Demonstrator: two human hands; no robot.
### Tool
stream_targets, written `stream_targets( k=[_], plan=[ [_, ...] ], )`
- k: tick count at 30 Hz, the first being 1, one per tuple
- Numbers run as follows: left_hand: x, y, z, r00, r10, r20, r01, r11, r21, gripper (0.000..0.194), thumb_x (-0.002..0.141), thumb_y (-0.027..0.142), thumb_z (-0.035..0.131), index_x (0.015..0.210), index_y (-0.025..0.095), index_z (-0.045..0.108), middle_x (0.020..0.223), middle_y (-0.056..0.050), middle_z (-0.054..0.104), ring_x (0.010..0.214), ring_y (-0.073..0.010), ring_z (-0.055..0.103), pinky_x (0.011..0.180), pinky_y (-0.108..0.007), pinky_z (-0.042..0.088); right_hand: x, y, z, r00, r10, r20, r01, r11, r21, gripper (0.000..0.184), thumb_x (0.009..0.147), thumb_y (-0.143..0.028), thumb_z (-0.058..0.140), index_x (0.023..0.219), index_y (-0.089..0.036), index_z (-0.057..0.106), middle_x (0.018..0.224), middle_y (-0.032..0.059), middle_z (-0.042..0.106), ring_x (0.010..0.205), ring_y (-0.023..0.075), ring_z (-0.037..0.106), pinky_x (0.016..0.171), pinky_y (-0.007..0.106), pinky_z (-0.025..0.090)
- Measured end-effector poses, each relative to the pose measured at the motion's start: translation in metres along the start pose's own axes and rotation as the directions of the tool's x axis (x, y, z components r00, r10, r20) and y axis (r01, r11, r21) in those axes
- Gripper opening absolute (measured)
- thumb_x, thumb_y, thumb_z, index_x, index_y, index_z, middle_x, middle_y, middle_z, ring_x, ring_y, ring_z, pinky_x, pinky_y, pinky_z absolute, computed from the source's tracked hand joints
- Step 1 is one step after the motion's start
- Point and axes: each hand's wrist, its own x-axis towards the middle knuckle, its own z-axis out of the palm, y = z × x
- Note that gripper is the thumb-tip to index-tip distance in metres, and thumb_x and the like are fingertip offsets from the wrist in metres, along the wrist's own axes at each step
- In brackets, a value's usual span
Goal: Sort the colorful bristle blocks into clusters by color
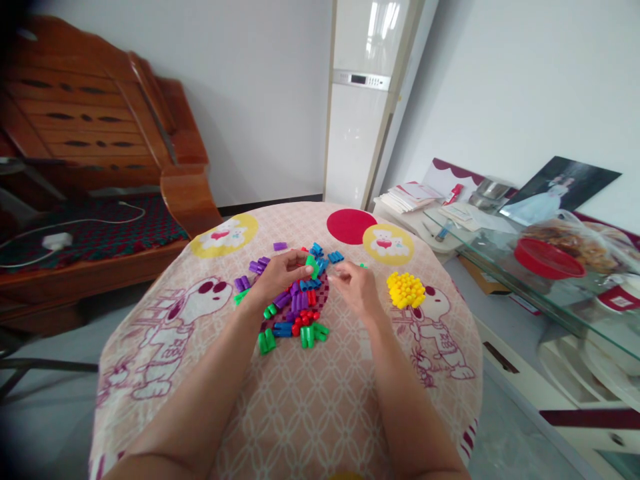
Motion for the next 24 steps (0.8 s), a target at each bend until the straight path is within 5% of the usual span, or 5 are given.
stream_targets(
  k=[6,11,15,19,24],
  plan=[
    [-0.002,-0.001,0.009,0.991,-0.121,0.060,0.123,0.992,-0.024,0.049,0.067,0.053,0.080,0.088,0.013,0.062,0.078,-0.005,0.069,0.072,-0.0185,0.069,0.067,-0.030,0.055,-0.010,-0.026,0.030,0.992,-0.115,0.052,0.119,0.990,-0.077,0.013,0.086,-0.030,0.060,0.082,-0.021,0.068,0.074,0.0029,0.069,0.068,0.0156,0.060,0.066,0.024,0.043],
    [-0.002,0.004,-0.001,0.989,-0.142,0.040,0.140,0.988,0.059,0.049,0.071,0.056,0.075,0.093,0.013,0.065,0.078,-0.007,0.072,0.073,-0.0204,0.070,0.069,-0.033,0.057,-0.005,-0.016,0.014,0.998,-0.061,0.019,0.064,0.984,-0.165,0.017,0.088,-0.026,0.055,0.086,-0.019,0.070,0.081,0.0052,0.072,0.071,0.0155,0.063,0.069,0.023,0.044],
    [-0.008,0.013,-0.041,0.977,-0.064,-0.201,0.126,0.942,0.310,0.043,0.075,0.048,0.070,0.101,0.013,0.069,0.085,-0.008,0.075,0.076,-0.0214,0.071,0.069,-0.032,0.056,0.003,0.002,-0.014,0.998,0.067,0.012,-0.056,0.911,-0.408,0.017,0.086,-0.025,0.058,0.086,-0.018,0.073,0.080,0.0062,0.073,0.074,0.0175,0.064,0.069,0.025,0.041],
    [-0.025,0.012,-0.098,0.884,-0.014,-0.467,0.326,0.733,0.597,0.028,0.072,0.036,0.069,0.092,0.016,0.072,0.077,-0.006,0.074,0.076,-0.0220,0.070,0.068,-0.029,0.052,0.006,0.016,-0.023,0.982,0.181,0.057,-0.108,0.781,-0.615,0.018,0.087,-0.027,0.059,0.082,-0.018,0.074,0.083,0.0077,0.075,0.078,0.0191,0.065,0.067,0.026,0.037],
    [-0.046,0.003,-0.134,0.875,-0.158,-0.457,0.452,0.601,0.659,0.017,0.067,0.035,0.070,0.076,0.020,0.072,0.058,-0.001,0.068,0.049,-0.0158,0.061,0.051,-0.024,0.043,0.004,0.022,-0.013,0.961,0.245,0.128,-0.082,0.693,-0.716,0.019,0.091,-0.028,0.058,0.086,-0.019,0.075,0.090,0.0097,0.076,0.085,0.0200,0.067,0.068,0.026,0.036]
  ],
)
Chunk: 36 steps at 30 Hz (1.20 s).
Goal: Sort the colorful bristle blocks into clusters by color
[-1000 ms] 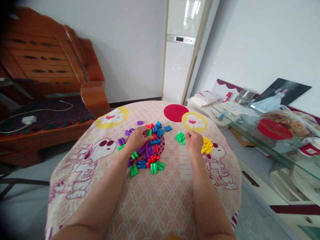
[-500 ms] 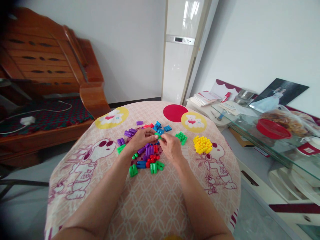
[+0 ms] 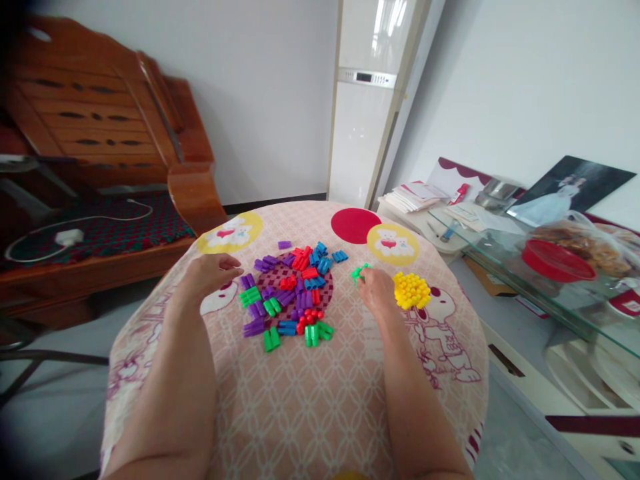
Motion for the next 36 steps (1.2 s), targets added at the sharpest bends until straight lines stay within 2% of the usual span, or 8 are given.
stream_targets(
  k=[4,7,13,19,24,27,31,36],
  plan=[
    [-0.003,-0.001,0.000,0.994,-0.066,0.085,0.064,0.998,0.016,0.016,0.064,0.031,0.070,0.076,0.020,0.072,0.063,-0.002,0.071,0.045,-0.0149,0.059,0.046,-0.024,0.041,0.000,-0.002,0.005,1.000,0.025,0.017,-0.024,0.999,-0.038,0.020,0.092,-0.028,0.058,0.096,-0.020,0.075,0.093,0.0108,0.076,0.086,0.0215,0.067,0.068,0.027,0.037],
    [-0.003,0.000,0.001,0.988,-0.090,0.126,0.091,0.996,0.002,0.015,0.061,0.030,0.071,0.073,0.020,0.072,0.062,-0.003,0.071,0.045,-0.0153,0.059,0.046,-0.024,0.042,0.000,-0.004,0.003,0.997,0.071,-0.036,-0.071,0.997,0.004,0.026,0.092,-0.031,0.058,0.108,-0.021,0.074,0.095,0.0107,0.077,0.086,0.0223,0.068,0.068,0.028,0.039],
    [-0.002,0.003,0.003,0.915,0.104,0.389,-0.076,0.993,-0.088,0.020,0.051,0.032,0.074,0.071,0.026,0.076,0.052,0.003,0.066,0.048,-0.0166,0.060,0.049,-0.024,0.042,-0.003,-0.007,-0.004,0.986,0.086,-0.145,-0.060,0.983,0.175,0.028,0.091,-0.035,0.054,0.102,-0.019,0.076,0.090,0.0100,0.077,0.084,0.0219,0.068,0.072,0.027,0.041],
    [0.000,0.007,0.014,0.910,0.139,0.391,-0.175,0.983,0.058,0.022,0.041,0.020,0.073,0.061,0.030,0.075,0.055,0.004,0.067,0.057,-0.0181,0.061,0.053,-0.024,0.037,-0.003,0.009,-0.012,0.934,0.197,-0.299,-0.077,0.926,0.368,0.034,0.089,-0.035,0.050,0.094,-0.015,0.077,0.085,0.0112,0.075,0.079,0.0214,0.066,0.073,0.027,0.044],
    [-0.003,0.010,0.010,0.888,0.143,0.437,-0.139,0.989,-0.041,0.012,0.045,0.025,0.074,0.056,0.025,0.068,0.055,0.004,0.065,0.057,-0.0172,0.061,0.053,-0.023,0.039,-0.002,0.014,-0.018,0.910,0.226,-0.348,-0.039,0.882,0.470,0.034,0.084,-0.035,0.051,0.088,-0.013,0.077,0.078,0.0102,0.073,0.073,0.0208,0.064,0.072,0.028,0.045],
    [-0.007,0.019,0.005,0.918,0.157,0.363,-0.092,0.978,-0.190,0.017,0.052,0.033,0.074,0.064,0.023,0.068,0.057,0.002,0.066,0.056,-0.0167,0.061,0.052,-0.024,0.042,-0.003,0.006,-0.016,0.924,0.174,-0.340,0.040,0.842,0.539,0.032,0.084,-0.036,0.052,0.085,-0.014,0.076,0.074,0.0081,0.072,0.071,0.0198,0.064,0.070,0.027,0.046],
    [-0.011,0.042,0.011,0.963,0.146,0.225,-0.036,0.901,-0.433,0.025,0.062,0.040,0.073,0.074,0.019,0.066,0.058,0.000,0.065,0.051,-0.0149,0.059,0.048,-0.024,0.042,-0.009,-0.021,-0.014,0.963,0.007,-0.271,0.174,0.750,0.638,0.026,0.082,-0.035,0.057,0.086,-0.017,0.074,0.073,0.0049,0.071,0.068,0.0178,0.064,0.067,0.026,0.047],
    [-0.018,0.076,0.034,0.935,0.207,0.288,0.010,0.797,-0.604,0.027,0.066,0.040,0.076,0.072,0.017,0.062,0.058,-0.001,0.064,0.053,-0.0145,0.061,0.052,-0.026,0.049,-0.023,-0.063,-0.006,0.966,-0.177,-0.188,0.256,0.577,0.775,0.035,0.083,-0.035,0.063,0.113,-0.018,0.067,0.075,0.0021,0.071,0.068,0.0161,0.066,0.066,0.025,0.049]
  ],
)
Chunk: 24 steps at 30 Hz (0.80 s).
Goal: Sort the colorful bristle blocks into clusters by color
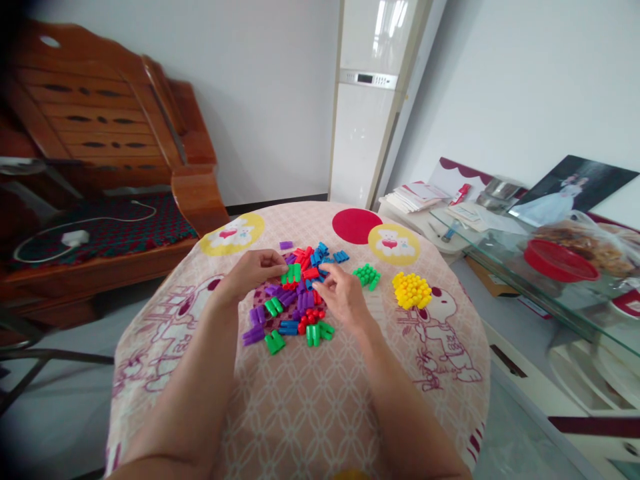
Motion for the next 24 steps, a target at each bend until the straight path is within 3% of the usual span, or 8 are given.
stream_targets(
  k=[2,5,9,14,19,24],
  plan=[
    [0.001,0.003,0.013,0.997,-0.008,0.070,0.011,0.999,-0.037,0.027,0.067,0.039,0.076,0.072,0.017,0.061,0.060,-0.001,0.065,0.056,-0.0152,0.064,0.056,-0.028,0.053,-0.003,-0.004,0.014,1.000,-0.020,0.006,0.019,0.999,0.050,0.037,0.083,-0.033,0.063,0.118,-0.020,0.065,0.077,0.0009,0.071,0.068,0.0153,0.066,0.066,0.025,0.050],
    [0.002,0.005,0.024,0.990,-0.032,0.135,0.043,0.996,-0.075,0.027,0.069,0.037,0.077,0.071,0.018,0.060,0.061,-0.001,0.066,0.056,-0.0150,0.065,0.058,-0.030,0.056,-0.005,-0.004,0.025,0.997,-0.045,-0.062,0.049,0.996,0.075,0.029,0.083,-0.029,0.062,0.109,-0.020,0.067,0.080,0.0021,0.071,0.070,0.0152,0.066,0.067,0.025,0.051],
    [0.002,0.007,0.028,0.985,-0.047,0.167,0.063,0.993,-0.097,0.024,0.073,0.036,0.075,0.070,0.017,0.060,0.060,-0.002,0.066,0.055,-0.0150,0.065,0.058,-0.030,0.057,-0.004,-0.001,0.022,0.996,-0.001,-0.092,0.020,0.978,0.208,0.024,0.083,-0.035,0.062,0.099,-0.018,0.071,0.082,0.0041,0.073,0.069,0.0163,0.068,0.064,0.026,0.054],
    [0.002,0.006,0.021,0.994,-0.008,0.110,0.016,0.998,-0.067,0.022,0.076,0.037,0.071,0.081,0.016,0.065,0.070,-0.004,0.071,0.062,-0.0143,0.068,0.062,-0.027,0.057,0.005,0.010,-0.013,0.976,0.139,-0.167,-0.083,0.949,0.305,0.026,0.079,-0.039,0.065,0.089,-0.016,0.073,0.066,0.0021,0.070,0.056,0.0160,0.066,0.051,0.024,0.053],
    [0.003,0.003,0.017,0.995,0.008,0.096,-0.003,0.999,-0.049,0.024,0.076,0.036,0.070,0.086,0.015,0.066,0.072,-0.004,0.072,0.063,-0.0142,0.068,0.063,-0.027,0.057,0.010,0.038,-0.066,0.901,0.264,-0.345,-0.182,0.950,0.253,0.024,0.069,-0.034,0.069,0.083,-0.015,0.074,0.060,0.0020,0.068,0.051,0.0172,0.065,0.047,0.025,0.052],
    [0.005,-0.002,0.014,0.995,0.022,0.100,-0.020,1.000,-0.018,0.024,0.074,0.037,0.070,0.086,0.015,0.067,0.073,-0.004,0.072,0.064,-0.0152,0.068,0.063,-0.027,0.056,0.003,0.053,-0.090,0.900,0.384,-0.207,-0.376,0.923,0.076,0.021,0.067,-0.029,0.063,0.079,-0.015,0.073,0.057,0.0015,0.067,0.047,0.0163,0.062,0.041,0.022,0.045]
  ],
)
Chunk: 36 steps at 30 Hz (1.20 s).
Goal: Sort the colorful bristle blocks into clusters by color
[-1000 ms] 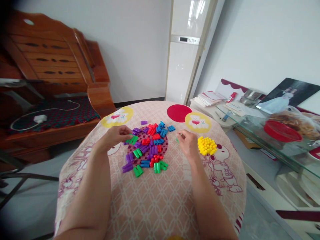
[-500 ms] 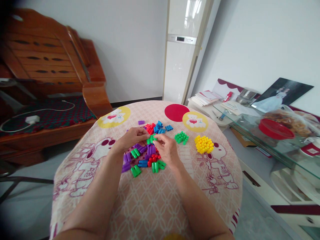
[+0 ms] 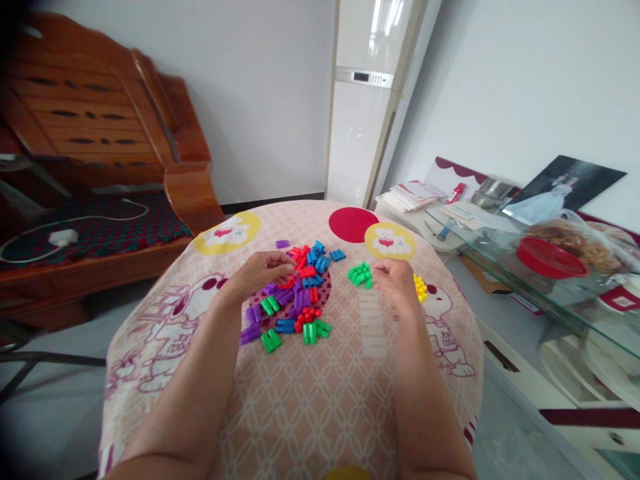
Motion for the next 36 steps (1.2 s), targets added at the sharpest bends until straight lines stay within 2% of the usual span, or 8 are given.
stream_targets(
  k=[5,14,20,22,25,28,32,36],
  plan=[
    [-0.001,-0.009,-0.015,0.996,0.003,-0.089,0.007,0.993,0.115,0.022,0.069,0.035,0.070,0.080,0.015,0.069,0.067,-0.003,0.071,0.059,-0.0147,0.066,0.059,-0.026,0.053,-0.001,0.005,0.007,0.991,-0.047,0.124,0.075,0.969,-0.235,0.017,0.069,-0.024,0.056,0.070,-0.016,0.072,0.056,0.0010,0.067,0.050,0.0148,0.062,0.046,0.021,0.042],
    [-0.005,-0.020,-0.037,0.988,-0.008,-0.154,0.055,0.951,0.304,0.023,0.067,0.033,0.066,0.081,0.016,0.071,0.064,-0.003,0.071,0.057,-0.0165,0.064,0.053,-0.024,0.047,0.003,0.014,0.021,0.979,-0.126,0.162,0.183,0.892,-0.412,0.019,0.071,-0.017,0.055,0.067,-0.017,0.074,0.061,0.0049,0.070,0.066,0.0181,0.066,0.057,0.023,0.044],
    [-0.012,-0.012,-0.040,0.974,-0.216,0.073,0.123,0.765,0.633,0.007,0.064,0.021,0.063,0.064,0.018,0.070,0.056,0.000,0.066,0.058,-0.0171,0.064,0.056,-0.024,0.044,0.003,0.008,0.024,0.979,-0.194,0.060,0.202,0.906,-0.372,0.021,0.077,-0.025,0.058,0.080,-0.016,0.077,0.063,0.0053,0.070,0.064,0.0189,0.066,0.057,0.024,0.047],
    [-0.013,-0.008,-0.036,0.961,-0.262,0.086,0.115,0.665,0.738,0.006,0.065,0.022,0.067,0.068,0.019,0.071,0.064,-0.002,0.070,0.068,-0.0203,0.068,0.060,-0.026,0.046,0.001,0.002,0.026,0.973,-0.223,0.064,0.232,0.918,-0.322,0.024,0.078,-0.029,0.058,0.084,-0.016,0.076,0.063,0.0048,0.070,0.062,0.0185,0.065,0.056,0.024,0.048],
    [-0.012,-0.007,-0.023,0.972,-0.233,0.019,0.103,0.500,0.860,0.042,0.058,0.025,0.080,0.098,0.021,0.071,0.095,-0.005,0.076,0.090,-0.0259,0.069,0.071,-0.028,0.048,-0.002,-0.006,0.028,0.968,-0.237,0.087,0.252,0.930,-0.269,0.025,0.078,-0.033,0.058,0.083,-0.015,0.075,0.062,0.0045,0.069,0.059,0.0178,0.064,0.053,0.024,0.047],
    [-0.009,-0.011,-0.011,0.968,-0.250,0.038,0.079,0.444,0.893,0.072,0.054,0.029,0.085,0.122,0.023,0.062,0.117,-0.009,0.072,0.104,-0.0293,0.067,0.080,-0.031,0.049,-0.005,-0.010,0.027,0.969,-0.231,0.093,0.246,0.942,-0.230,0.024,0.077,-0.034,0.058,0.081,-0.016,0.074,0.060,0.0038,0.067,0.057,0.0170,0.063,0.051,0.024,0.047],
    [-0.009,-0.012,-0.009,0.959,-0.256,0.117,0.023,0.487,0.873,0.076,0.054,0.026,0.086,0.125,0.022,0.060,0.116,-0.009,0.071,0.105,-0.0293,0.066,0.082,-0.031,0.049,-0.007,-0.016,0.024,0.976,-0.206,0.073,0.215,0.962,-0.166,0.023,0.076,-0.034,0.059,0.078,-0.016,0.072,0.057,0.0023,0.065,0.054,0.0163,0.061,0.049,0.023,0.046],
    [-0.011,-0.001,-0.017,0.988,-0.091,0.126,-0.023,0.715,0.699,0.061,0.065,0.024,0.077,0.124,0.021,0.063,0.090,-0.002,0.072,0.083,-0.0209,0.067,0.071,-0.027,0.047,-0.015,-0.025,0.032,0.977,-0.188,0.103,0.194,0.980,-0.051,0.024,0.076,-0.035,0.060,0.079,-0.015,0.072,0.061,0.0022,0.066,0.053,0.0152,0.061,0.049,0.023,0.047]
  ],
)
